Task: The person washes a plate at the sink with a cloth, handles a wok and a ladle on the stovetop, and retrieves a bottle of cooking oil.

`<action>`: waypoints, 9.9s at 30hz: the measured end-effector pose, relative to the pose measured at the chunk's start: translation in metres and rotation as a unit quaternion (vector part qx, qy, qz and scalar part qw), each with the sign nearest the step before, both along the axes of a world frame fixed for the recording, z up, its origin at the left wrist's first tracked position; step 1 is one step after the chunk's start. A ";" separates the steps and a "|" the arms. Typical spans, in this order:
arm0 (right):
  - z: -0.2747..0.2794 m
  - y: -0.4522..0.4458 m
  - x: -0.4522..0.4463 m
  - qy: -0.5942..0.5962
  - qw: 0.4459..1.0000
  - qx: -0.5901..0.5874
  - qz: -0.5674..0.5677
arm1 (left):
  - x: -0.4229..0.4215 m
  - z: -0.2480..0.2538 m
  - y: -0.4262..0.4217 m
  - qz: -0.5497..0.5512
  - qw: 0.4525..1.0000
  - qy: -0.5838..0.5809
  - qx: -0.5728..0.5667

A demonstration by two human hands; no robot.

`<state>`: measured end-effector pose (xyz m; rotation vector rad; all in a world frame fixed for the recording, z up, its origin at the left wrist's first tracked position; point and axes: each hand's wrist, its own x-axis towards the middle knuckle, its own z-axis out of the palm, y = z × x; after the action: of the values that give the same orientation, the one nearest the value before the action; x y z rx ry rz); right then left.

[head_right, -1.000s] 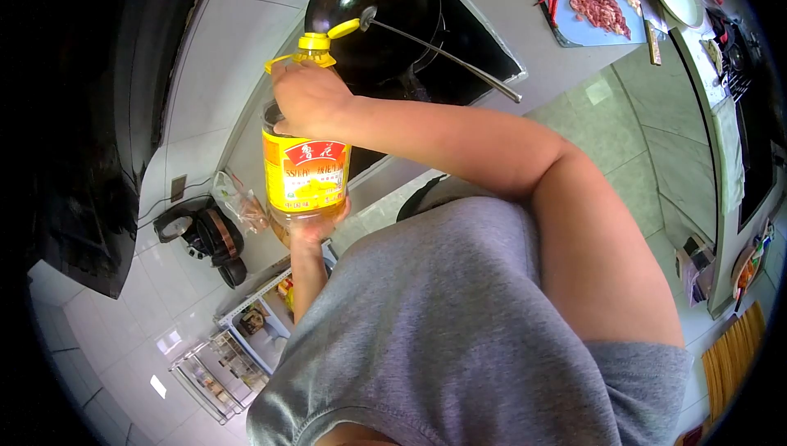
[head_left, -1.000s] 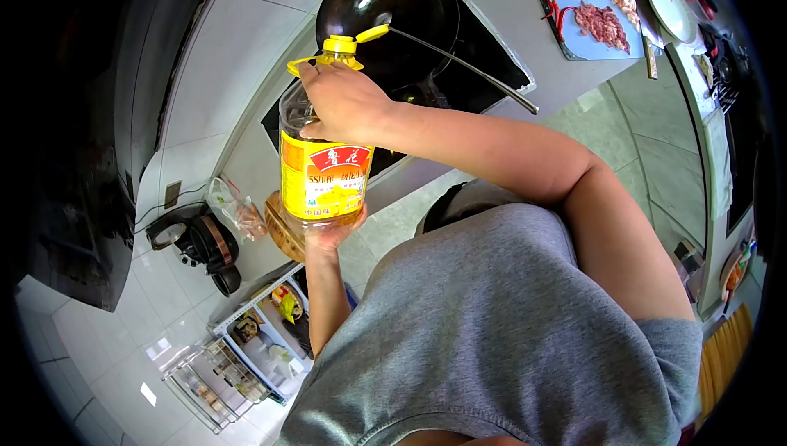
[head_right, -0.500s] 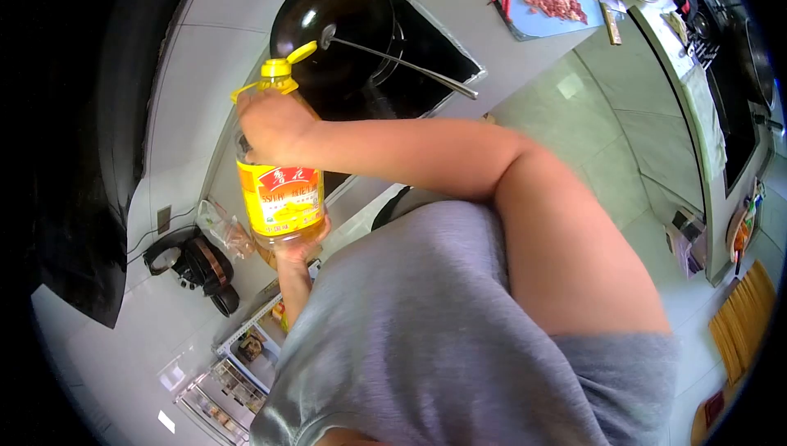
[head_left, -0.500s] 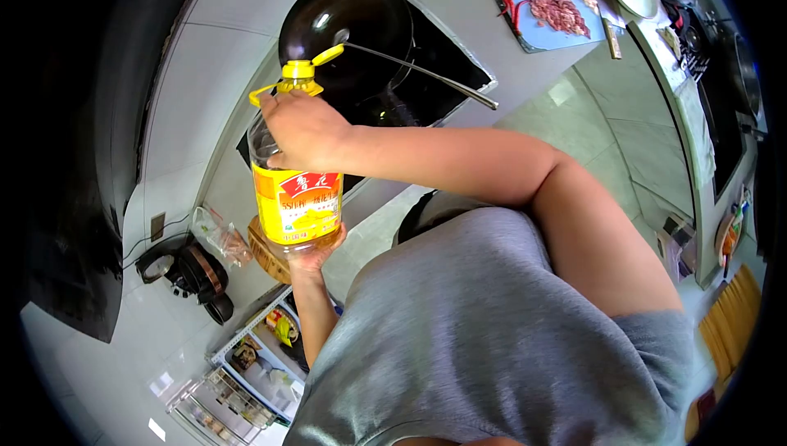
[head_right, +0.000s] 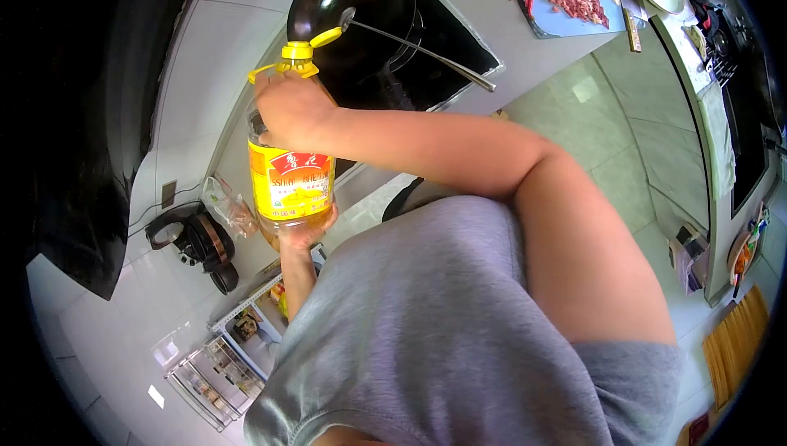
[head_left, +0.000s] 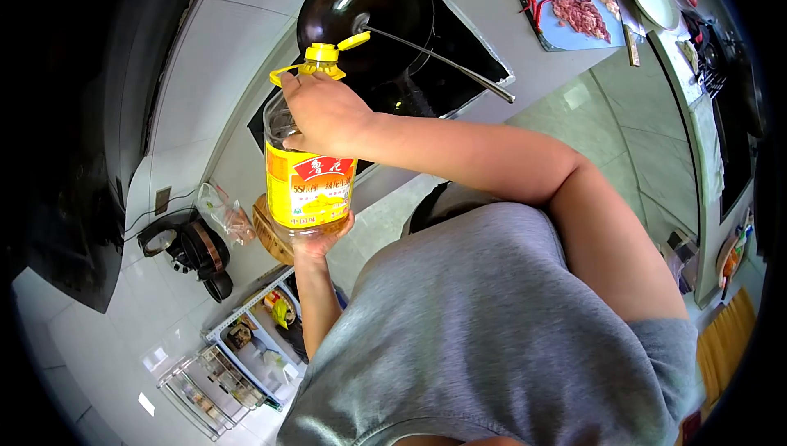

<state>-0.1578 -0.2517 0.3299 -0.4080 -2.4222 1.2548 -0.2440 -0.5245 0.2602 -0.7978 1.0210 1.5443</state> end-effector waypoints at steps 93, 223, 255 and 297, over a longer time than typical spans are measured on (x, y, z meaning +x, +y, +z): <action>0.081 -0.165 0.437 0.048 0.996 -0.043 0.058 | 0.411 -0.036 -0.031 -0.046 0.883 0.224 0.409; -0.015 0.863 0.874 -0.174 0.655 0.048 -0.734 | 0.416 -0.143 0.566 -0.608 0.719 0.335 -0.036; -0.082 0.704 0.761 0.017 0.879 0.314 -0.359 | 0.487 -0.155 0.410 -0.418 0.786 0.436 -0.129; -0.169 0.348 0.655 -0.286 0.916 -0.082 -0.268 | 0.342 -0.157 0.458 -0.541 0.635 0.552 0.007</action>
<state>0.4970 0.0964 0.1609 -1.5610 -2.3615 1.1900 0.0976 -0.0666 0.1035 0.9388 1.8328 0.7654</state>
